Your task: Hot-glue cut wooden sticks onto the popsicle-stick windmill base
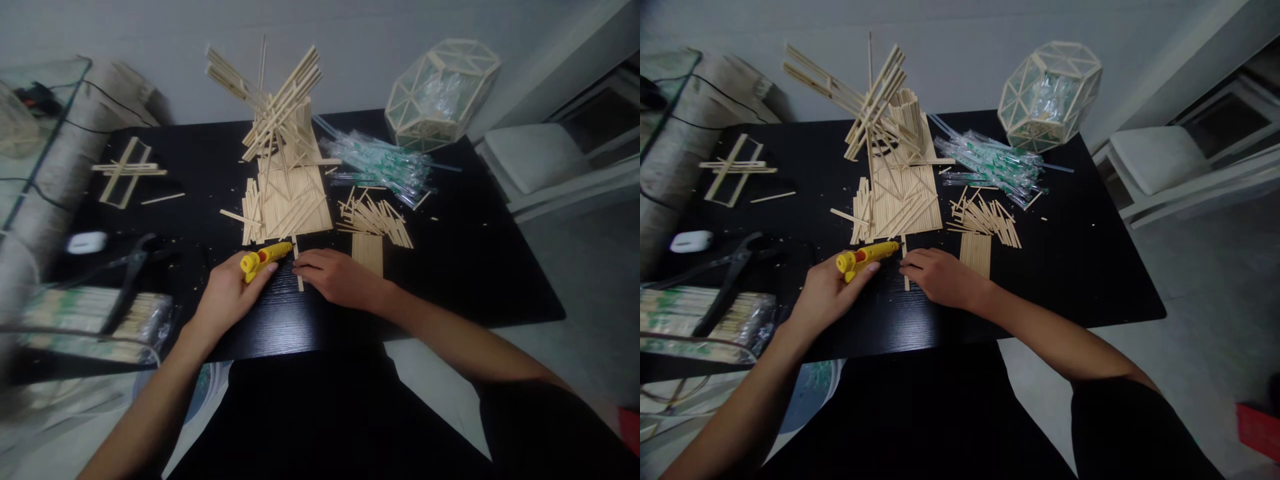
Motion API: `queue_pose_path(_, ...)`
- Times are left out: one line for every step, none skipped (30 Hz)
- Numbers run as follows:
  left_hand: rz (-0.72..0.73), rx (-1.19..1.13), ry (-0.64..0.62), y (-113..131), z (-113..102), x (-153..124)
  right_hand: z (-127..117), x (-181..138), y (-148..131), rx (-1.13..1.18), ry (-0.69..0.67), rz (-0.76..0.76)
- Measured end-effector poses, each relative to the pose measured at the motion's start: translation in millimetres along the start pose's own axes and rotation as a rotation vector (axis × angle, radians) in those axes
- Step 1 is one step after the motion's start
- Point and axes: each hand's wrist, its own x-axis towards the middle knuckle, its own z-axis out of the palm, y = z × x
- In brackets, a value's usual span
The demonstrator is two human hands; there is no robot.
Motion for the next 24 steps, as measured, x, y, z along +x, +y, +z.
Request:
queue_pose_path(-0.004, 0.003, -0.002, 0.2, 0.1, -0.9, 0.2, 0.0, 0.0, 0.005, 0.004, 0.002)
queue_pose_path(-0.007, 0.008, -0.002, 0.4, 0.1, -1.8, 0.4, -0.1, -0.1, 0.012, 0.009, 0.004)
queue_pose_path(-0.009, 0.012, -0.004, 0.6, 0.1, -2.8, 0.6, -0.1, -0.1, 0.019, 0.012, 0.006)
queue_pose_path(-0.009, 0.014, -0.006, 0.7, 0.0, -3.9, 0.8, -0.1, -0.1, 0.027, 0.015, 0.009)
queue_pose_path(-0.008, 0.015, -0.009, 0.8, -0.3, -4.9, 0.8, -0.1, -0.2, 0.034, 0.015, 0.008)
queue_pose_path(-0.007, 0.014, -0.012, 0.9, -0.6, -6.0, 0.8, 0.0, -0.2, 0.039, 0.014, 0.007)
queue_pose_path(-0.005, 0.011, -0.014, 1.0, -1.1, -6.8, 0.6, 0.0, -0.3, 0.041, 0.013, 0.006)
queue_pose_path(-0.004, 0.007, -0.014, 1.1, -1.6, -7.5, 0.4, 0.1, -0.3, 0.042, 0.013, 0.007)
queue_pose_path(-0.004, 0.002, -0.011, 1.1, -2.2, -7.8, 0.1, 0.2, -0.4, 0.042, 0.013, 0.007)
queue_pose_path(-0.006, -0.002, -0.004, 1.0, -2.7, -7.8, -0.2, 0.2, -0.4, 0.04, 0.012, 0.006)
queue_pose_path(-0.009, -0.003, 0.005, 0.9, -3.3, -7.3, -0.5, 0.2, -0.4, 0.038, 0.01, 0.005)
queue_pose_path(-0.011, -0.002, 0.014, 0.7, -3.7, -6.4, -0.6, 0.2, -0.3, 0.035, 0.01, 0.003)
queue_pose_path(-0.014, 0.001, 0.02, 0.6, -4.0, -5.0, -0.7, 0.2, -0.2, 0.031, 0.01, -0.003)
queue_pose_path(-0.015, 0.005, 0.023, 0.5, -4.2, -3.2, -0.6, 0.1, 0.0, 0.025, 0.013, -0.007)
queue_pose_path(-0.014, 0.008, 0.022, 0.6, -4.2, -1.1, -0.5, 0.0, 0.2, 0.019, 0.015, -0.01)
queue_pose_path(-0.011, 0.009, 0.019, 0.9, -4.1, 1.1, -0.3, -0.1, 0.4, 0.013, 0.017, -0.01)
queue_pose_path(-0.009, 0.008, 0.015, 1.6, -3.9, 3.4, 0.0, -0.2, 0.6, 0.007, 0.019, -0.011)
queue_pose_path(-0.008, 0.005, 0.013, 2.4, -3.7, 5.7, 0.2, -0.3, 0.7, 0.002, 0.019, -0.01)
queue_pose_path(-0.006, 0.004, 0.011, 3.4, -3.5, 7.7, 0.4, -0.5, 0.7, -0.003, 0.019, -0.009)
queue_pose_path(-0.003, 0.002, 0.008, 4.5, -3.4, 9.5, 0.6, -0.6, 0.7, -0.007, 0.019, -0.01)
queue_pose_path(0.002, 0.0, 0.003, 5.4, -3.4, 10.9, 0.7, -0.6, 0.6, -0.009, 0.016, -0.011)
queue_pose_path(0.007, 0.0, -0.001, 6.1, -3.5, 11.7, 0.7, -0.6, 0.4, -0.009, 0.014, -0.012)
queue_pose_path(0.011, 0.0, -0.006, 6.4, -3.7, 12.1, 0.8, -0.5, 0.2, -0.008, 0.01, -0.012)
queue_pose_path(0.016, -0.001, -0.012, 6.4, -4.1, 12.0, 0.8, -0.4, 0.0, -0.006, 0.006, -0.011)
